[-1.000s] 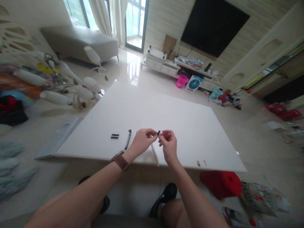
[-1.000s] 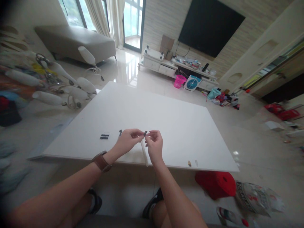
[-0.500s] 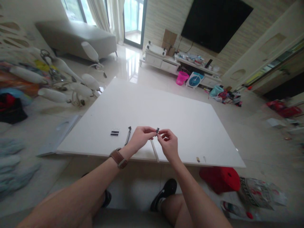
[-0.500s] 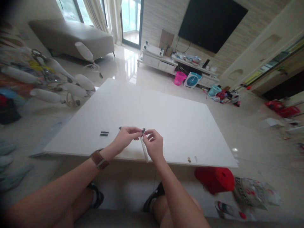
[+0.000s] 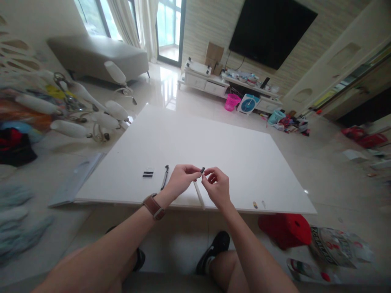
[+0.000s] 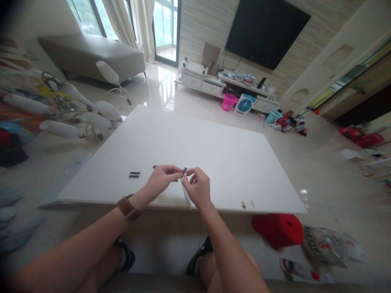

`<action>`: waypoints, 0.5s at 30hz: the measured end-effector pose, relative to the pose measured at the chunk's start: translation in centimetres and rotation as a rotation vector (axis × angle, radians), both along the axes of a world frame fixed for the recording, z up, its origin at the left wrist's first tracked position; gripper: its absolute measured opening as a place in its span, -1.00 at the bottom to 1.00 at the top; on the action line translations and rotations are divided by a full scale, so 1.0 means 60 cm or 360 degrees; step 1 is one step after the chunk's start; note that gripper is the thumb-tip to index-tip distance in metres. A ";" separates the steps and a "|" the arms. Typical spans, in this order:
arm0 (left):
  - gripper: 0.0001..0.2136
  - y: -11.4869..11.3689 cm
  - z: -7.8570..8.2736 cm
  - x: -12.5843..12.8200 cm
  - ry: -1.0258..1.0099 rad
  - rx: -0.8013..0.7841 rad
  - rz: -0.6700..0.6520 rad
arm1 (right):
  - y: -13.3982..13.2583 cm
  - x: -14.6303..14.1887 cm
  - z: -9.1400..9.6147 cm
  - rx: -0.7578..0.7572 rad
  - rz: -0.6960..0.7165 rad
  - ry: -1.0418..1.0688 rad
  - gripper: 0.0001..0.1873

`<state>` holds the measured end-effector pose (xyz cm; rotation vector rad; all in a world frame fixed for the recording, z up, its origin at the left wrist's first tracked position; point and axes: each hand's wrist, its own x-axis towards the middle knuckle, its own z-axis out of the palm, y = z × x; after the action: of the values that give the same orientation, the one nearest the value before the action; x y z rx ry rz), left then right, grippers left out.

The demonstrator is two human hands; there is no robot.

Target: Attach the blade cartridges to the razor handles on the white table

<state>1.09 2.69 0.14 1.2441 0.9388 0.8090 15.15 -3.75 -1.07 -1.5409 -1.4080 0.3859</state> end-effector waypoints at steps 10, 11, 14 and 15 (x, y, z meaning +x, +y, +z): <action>-0.90 0.004 -0.008 0.000 -0.0019 0.0027 -0.0030 | 0.004 -0.002 0.001 -0.0012 -0.0002 -0.0011 -0.96; -0.89 0.004 -0.009 0.001 -0.0029 0.0024 -0.0030 | 0.006 -0.003 0.001 -0.0010 -0.0013 0.0006 -0.96; -0.89 0.005 -0.009 0.005 -0.0039 0.0010 -0.0018 | 0.008 -0.006 0.002 -0.0016 -0.0027 0.0068 -0.94; -0.89 0.004 -0.009 0.006 -0.0029 0.0009 -0.0013 | 0.008 -0.007 0.001 -0.0022 -0.0025 0.0085 -0.94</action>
<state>1.46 2.93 -0.40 1.2429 0.9165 0.8158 14.72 -3.26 -1.00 -1.5407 -1.3537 0.4251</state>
